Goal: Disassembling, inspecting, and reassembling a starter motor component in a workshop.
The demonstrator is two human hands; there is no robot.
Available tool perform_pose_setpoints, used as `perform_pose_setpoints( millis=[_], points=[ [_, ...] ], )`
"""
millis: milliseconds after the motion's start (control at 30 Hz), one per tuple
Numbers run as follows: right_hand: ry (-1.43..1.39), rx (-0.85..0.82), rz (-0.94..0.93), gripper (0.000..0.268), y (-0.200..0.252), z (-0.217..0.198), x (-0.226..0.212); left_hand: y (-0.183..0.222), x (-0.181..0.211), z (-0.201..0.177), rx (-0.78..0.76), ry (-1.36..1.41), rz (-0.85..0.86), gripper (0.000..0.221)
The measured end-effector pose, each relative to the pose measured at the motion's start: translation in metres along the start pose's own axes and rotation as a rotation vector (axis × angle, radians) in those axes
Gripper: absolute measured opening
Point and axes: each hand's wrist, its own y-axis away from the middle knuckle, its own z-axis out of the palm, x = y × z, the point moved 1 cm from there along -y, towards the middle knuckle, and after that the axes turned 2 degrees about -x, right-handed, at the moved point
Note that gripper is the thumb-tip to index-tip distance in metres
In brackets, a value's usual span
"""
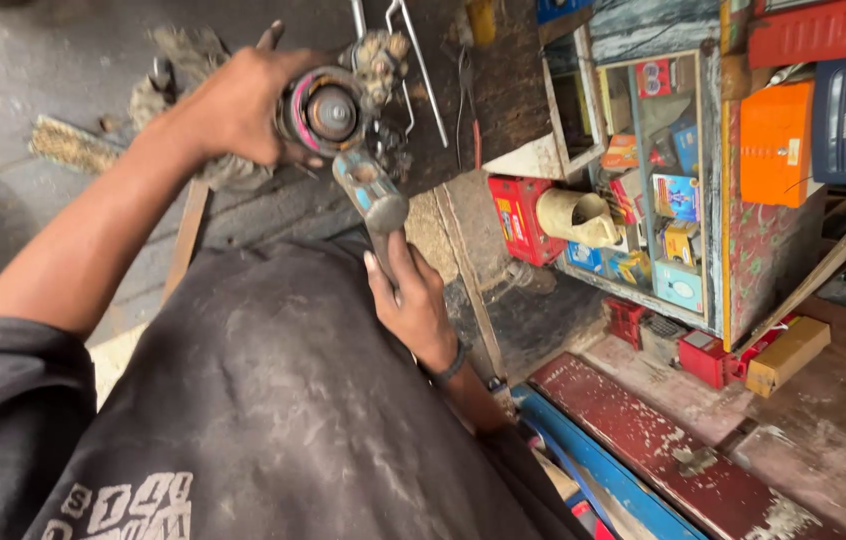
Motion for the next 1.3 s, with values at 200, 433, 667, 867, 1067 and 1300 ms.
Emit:
perform_pose_setpoints(
  millis=[200,433,667,867,1067,1300],
  points=[
    [-0.001,0.048,-0.034,0.042,0.006,0.005,-0.001,-0.007,-0.005,-0.004,-0.151,-0.136,-0.172,0.116],
    [0.036,0.094,-0.074,0.048,0.0,0.007,-0.014,-0.008,-0.012,-0.004,0.03,-0.066,0.061,0.11],
    [0.079,0.004,0.037,0.053,-0.008,0.004,-0.018,-0.01,-0.022,0.001,-0.074,-0.103,-0.003,0.104],
    [0.102,-0.02,0.094,0.057,-0.017,-0.005,-0.03,-0.014,-0.016,-0.003,-0.066,-0.15,-0.009,0.099],
    [0.129,0.011,0.054,0.055,-0.019,0.0,-0.022,-0.008,-0.014,0.0,-0.018,-0.181,-0.025,0.097],
    [-0.005,0.018,0.085,0.054,-0.01,-0.016,-0.047,0.013,-0.013,0.034,0.11,-0.057,-0.076,0.099]
  ],
)
